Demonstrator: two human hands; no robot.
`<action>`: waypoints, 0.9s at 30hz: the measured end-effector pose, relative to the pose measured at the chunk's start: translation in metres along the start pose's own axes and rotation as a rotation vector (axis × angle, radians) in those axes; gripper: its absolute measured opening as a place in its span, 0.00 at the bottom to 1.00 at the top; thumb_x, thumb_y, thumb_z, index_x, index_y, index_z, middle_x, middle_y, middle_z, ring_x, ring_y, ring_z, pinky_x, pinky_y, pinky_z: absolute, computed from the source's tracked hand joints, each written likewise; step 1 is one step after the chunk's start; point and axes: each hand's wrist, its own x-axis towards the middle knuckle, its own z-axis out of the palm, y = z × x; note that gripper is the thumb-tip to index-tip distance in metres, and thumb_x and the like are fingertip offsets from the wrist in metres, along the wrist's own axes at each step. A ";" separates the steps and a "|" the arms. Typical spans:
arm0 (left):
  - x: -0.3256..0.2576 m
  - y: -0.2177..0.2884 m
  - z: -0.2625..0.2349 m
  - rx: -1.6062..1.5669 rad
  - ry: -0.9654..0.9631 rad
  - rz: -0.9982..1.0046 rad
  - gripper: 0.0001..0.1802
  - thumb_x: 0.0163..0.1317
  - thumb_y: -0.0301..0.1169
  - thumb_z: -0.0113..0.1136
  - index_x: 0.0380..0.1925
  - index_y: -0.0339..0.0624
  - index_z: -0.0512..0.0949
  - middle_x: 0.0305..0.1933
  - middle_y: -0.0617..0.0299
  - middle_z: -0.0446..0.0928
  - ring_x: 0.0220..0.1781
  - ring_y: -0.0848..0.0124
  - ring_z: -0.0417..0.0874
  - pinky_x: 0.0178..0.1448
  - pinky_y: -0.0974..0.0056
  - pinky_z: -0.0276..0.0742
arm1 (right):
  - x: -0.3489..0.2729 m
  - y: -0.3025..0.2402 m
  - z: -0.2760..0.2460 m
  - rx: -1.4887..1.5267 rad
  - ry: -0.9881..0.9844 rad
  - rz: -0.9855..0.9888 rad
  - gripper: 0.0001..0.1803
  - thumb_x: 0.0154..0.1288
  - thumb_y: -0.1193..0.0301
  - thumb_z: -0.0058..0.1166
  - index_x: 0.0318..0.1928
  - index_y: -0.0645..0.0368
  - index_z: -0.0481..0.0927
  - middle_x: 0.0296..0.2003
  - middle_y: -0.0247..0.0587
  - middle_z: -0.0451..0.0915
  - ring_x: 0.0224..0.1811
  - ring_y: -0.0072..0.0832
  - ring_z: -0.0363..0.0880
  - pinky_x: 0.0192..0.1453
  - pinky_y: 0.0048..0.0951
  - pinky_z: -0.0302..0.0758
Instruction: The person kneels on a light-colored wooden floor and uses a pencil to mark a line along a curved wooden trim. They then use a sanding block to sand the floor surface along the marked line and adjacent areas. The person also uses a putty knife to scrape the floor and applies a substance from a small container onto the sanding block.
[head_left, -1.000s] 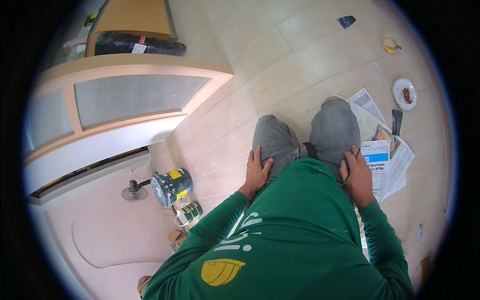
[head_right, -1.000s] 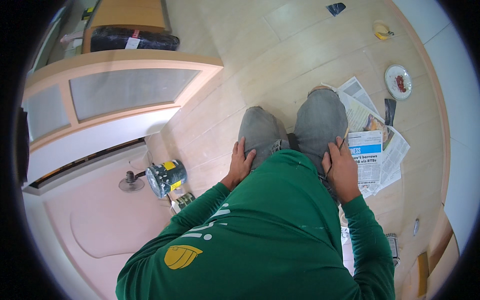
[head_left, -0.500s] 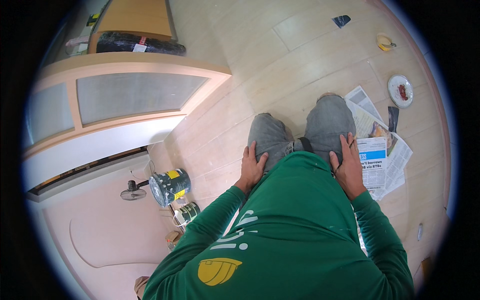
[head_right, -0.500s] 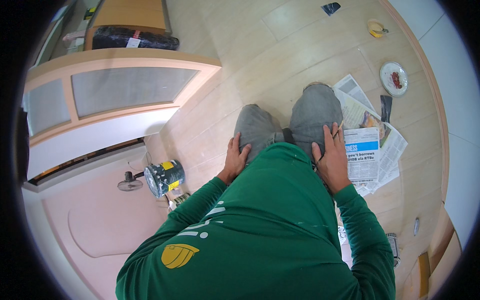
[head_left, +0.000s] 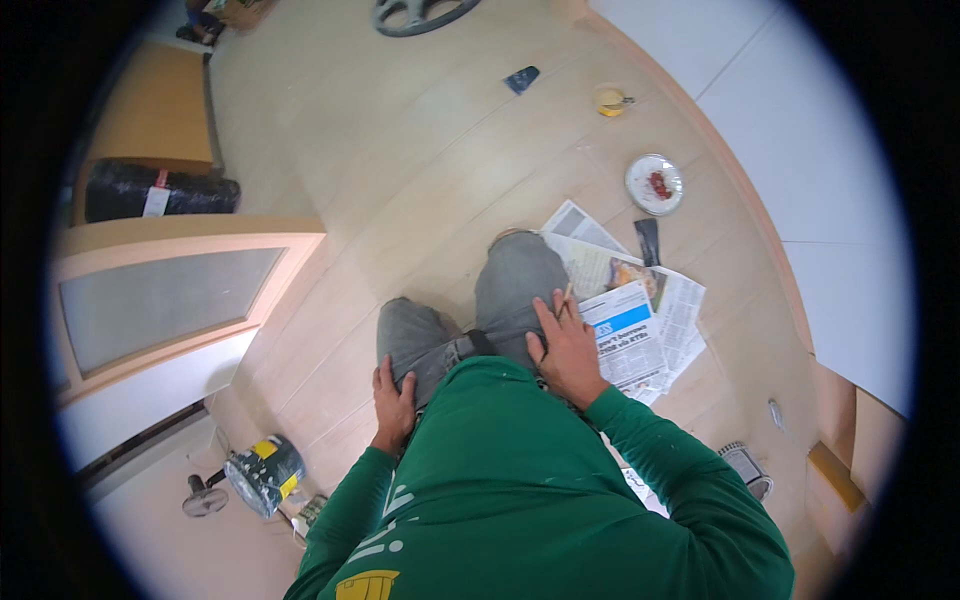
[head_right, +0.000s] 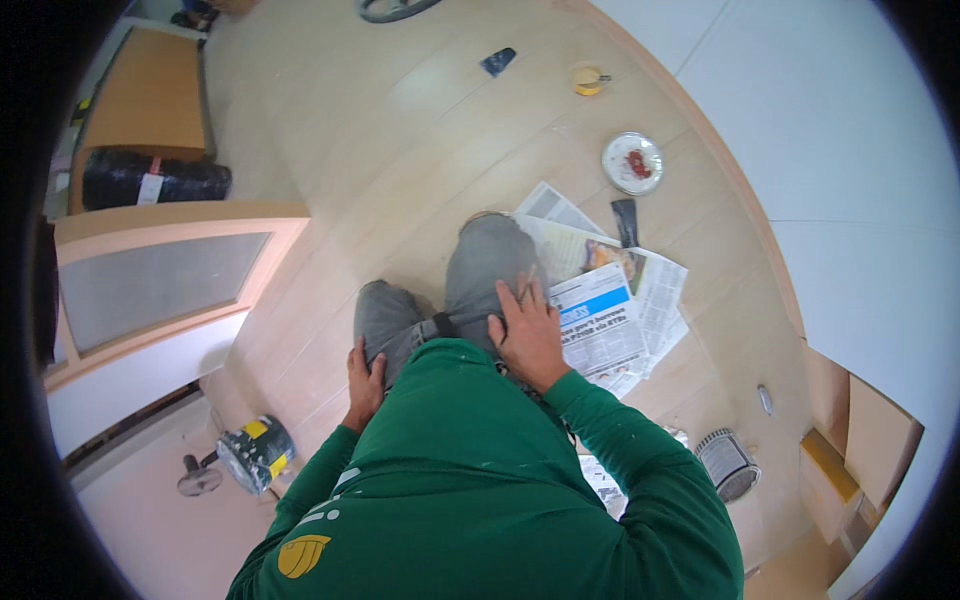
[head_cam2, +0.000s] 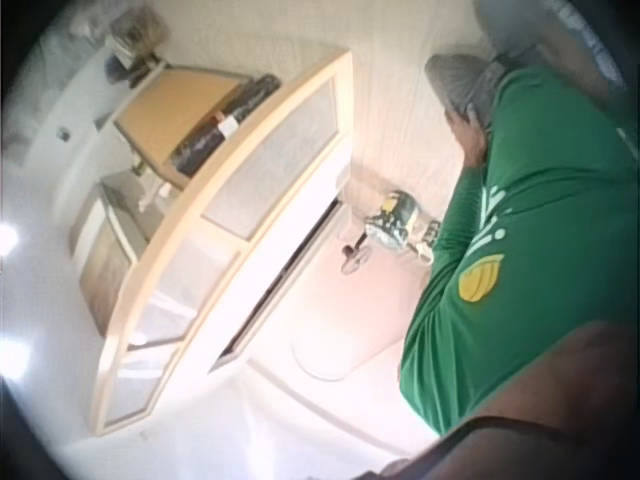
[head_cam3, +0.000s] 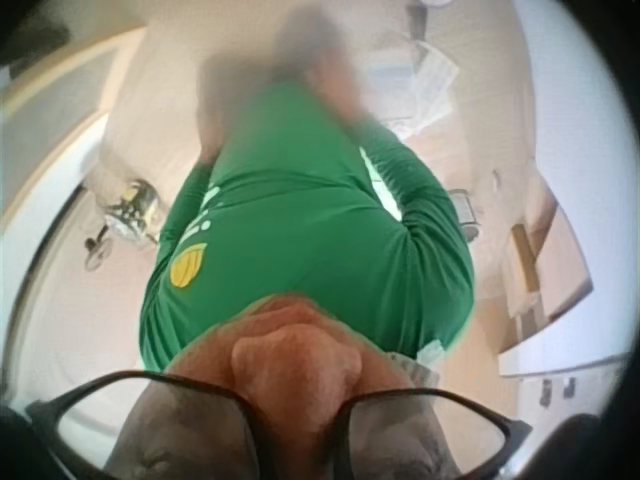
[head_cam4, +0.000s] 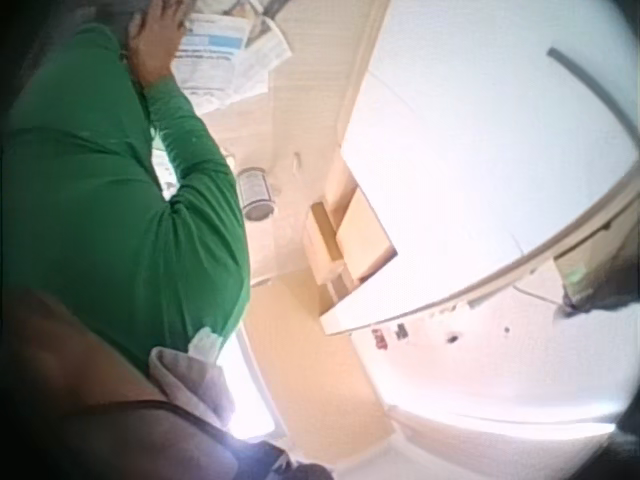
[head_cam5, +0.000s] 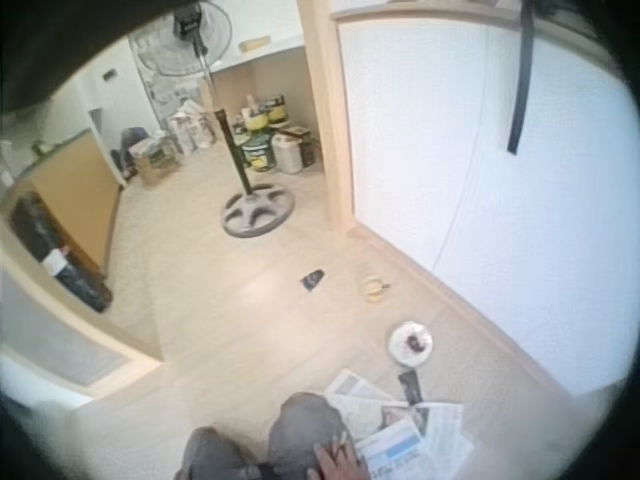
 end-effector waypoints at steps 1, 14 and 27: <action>0.001 -0.001 0.000 -0.002 -0.001 -0.001 0.41 0.75 0.50 0.56 0.80 0.42 0.59 0.80 0.27 0.56 0.82 0.36 0.57 0.84 0.45 0.54 | 0.001 0.000 0.000 -0.006 0.009 0.002 0.35 0.72 0.58 0.58 0.75 0.56 0.69 0.76 0.67 0.64 0.79 0.61 0.61 0.72 0.57 0.66; 0.007 -0.015 0.005 -0.031 0.045 0.019 0.37 0.79 0.53 0.47 0.79 0.44 0.61 0.80 0.29 0.57 0.81 0.35 0.60 0.82 0.44 0.58 | 0.006 -0.003 0.006 -0.022 0.038 -0.025 0.33 0.71 0.57 0.56 0.73 0.56 0.71 0.74 0.62 0.67 0.76 0.55 0.64 0.64 0.57 0.69; -0.002 -0.033 0.012 -0.107 0.164 0.022 0.37 0.78 0.56 0.50 0.78 0.49 0.64 0.81 0.33 0.58 0.80 0.37 0.62 0.81 0.40 0.59 | -0.002 -0.018 0.004 -0.052 0.016 -0.111 0.37 0.70 0.60 0.60 0.75 0.58 0.65 0.73 0.65 0.67 0.74 0.59 0.69 0.68 0.52 0.73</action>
